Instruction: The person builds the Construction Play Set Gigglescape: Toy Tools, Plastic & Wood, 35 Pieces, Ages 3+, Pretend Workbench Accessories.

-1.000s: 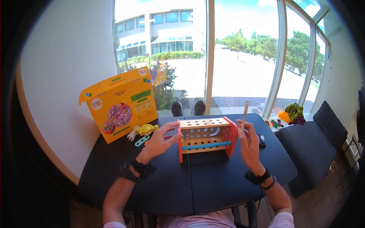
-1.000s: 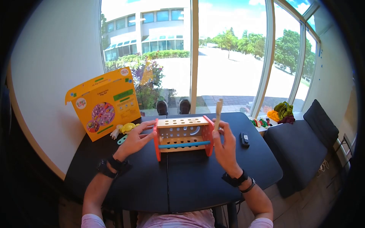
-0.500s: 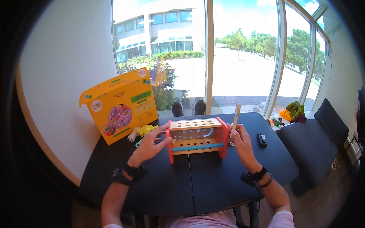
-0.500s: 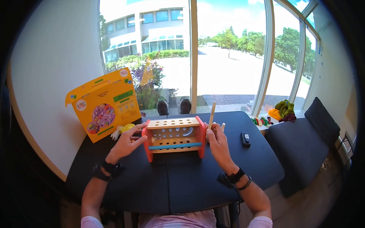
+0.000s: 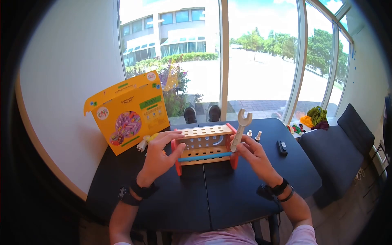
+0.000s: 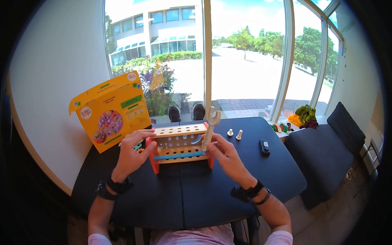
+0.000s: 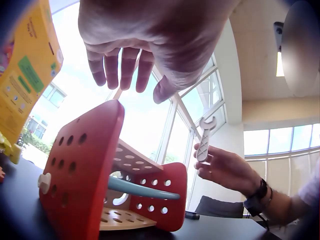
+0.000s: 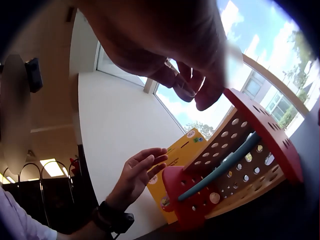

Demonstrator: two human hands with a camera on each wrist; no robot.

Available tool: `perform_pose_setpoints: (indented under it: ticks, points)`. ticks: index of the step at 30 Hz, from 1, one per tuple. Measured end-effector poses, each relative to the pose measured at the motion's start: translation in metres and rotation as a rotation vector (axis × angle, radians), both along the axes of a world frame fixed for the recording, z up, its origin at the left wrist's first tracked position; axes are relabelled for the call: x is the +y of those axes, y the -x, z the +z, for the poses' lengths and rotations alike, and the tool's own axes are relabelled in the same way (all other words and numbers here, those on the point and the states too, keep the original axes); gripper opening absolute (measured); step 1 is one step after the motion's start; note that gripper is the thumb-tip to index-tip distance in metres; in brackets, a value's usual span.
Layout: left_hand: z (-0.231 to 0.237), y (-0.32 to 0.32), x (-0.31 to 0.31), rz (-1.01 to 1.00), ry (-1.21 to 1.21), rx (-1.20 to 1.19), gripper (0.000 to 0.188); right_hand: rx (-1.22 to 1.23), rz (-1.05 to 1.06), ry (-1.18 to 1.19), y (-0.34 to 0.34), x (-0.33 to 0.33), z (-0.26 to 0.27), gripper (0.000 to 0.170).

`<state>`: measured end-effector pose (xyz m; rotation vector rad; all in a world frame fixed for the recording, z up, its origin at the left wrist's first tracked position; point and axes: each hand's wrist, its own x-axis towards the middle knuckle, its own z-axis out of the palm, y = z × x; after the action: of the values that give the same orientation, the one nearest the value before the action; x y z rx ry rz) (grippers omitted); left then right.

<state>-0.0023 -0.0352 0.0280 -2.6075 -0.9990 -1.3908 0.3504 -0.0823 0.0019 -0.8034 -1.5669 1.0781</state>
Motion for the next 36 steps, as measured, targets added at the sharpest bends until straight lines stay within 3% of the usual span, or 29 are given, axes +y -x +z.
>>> perform_pose_setpoints:
  ticks: [3, 8, 11, 15, 18, 22, 26, 31, 34, 36]
  points:
    - [0.011, -0.03, -0.029, -0.164, 0.492, -0.121, 0.037, 0.132, 0.223, 0.135, 0.021, -0.016, 0.006, 0.043]
    - [-0.006, -0.059, -0.036, -0.625, 0.737, -0.172, 0.046, 0.276, 0.517, 0.332, 0.04, -0.027, -0.011, 0.043]
    - [-0.009, -0.065, -0.037, -0.791, 0.854, -0.219, 0.047, 0.369, 0.61, 0.398, 0.044, -0.028, -0.022, 0.043]
    - [-0.009, -0.061, -0.041, -0.835, 1.057, -0.283, 0.044, 0.4, 0.67, 0.457, 0.042, -0.027, -0.033, 0.042]
    - [-0.025, -0.051, -0.034, -0.841, 1.115, -0.339, 0.042, 0.329, 0.595, 0.494, 0.045, -0.031, -0.026, 0.04]
    - [-0.024, -0.04, -0.034, -0.719, 1.071, -0.543, 0.041, -0.021, 0.377, 0.372, 0.025, -0.026, -0.001, 0.036]
    - [-0.021, -0.017, -0.031, -0.434, 0.983, -0.454, 0.036, -0.208, -0.012, 0.138, -0.03, 0.011, 0.008, 0.03]
    - [-0.032, 0.003, -0.027, -0.275, 0.822, -0.33, 0.037, -0.575, -0.451, -0.005, -0.111, 0.091, -0.032, 0.018]
    - [-0.034, 0.006, -0.027, -0.233, 0.746, -0.291, 0.038, -0.861, -0.463, -0.285, -0.14, 0.124, -0.075, 0.017]
    - [-0.036, 0.006, -0.027, -0.233, 0.703, -0.274, 0.038, -0.942, -0.422, -0.277, -0.142, 0.13, -0.086, 0.017]
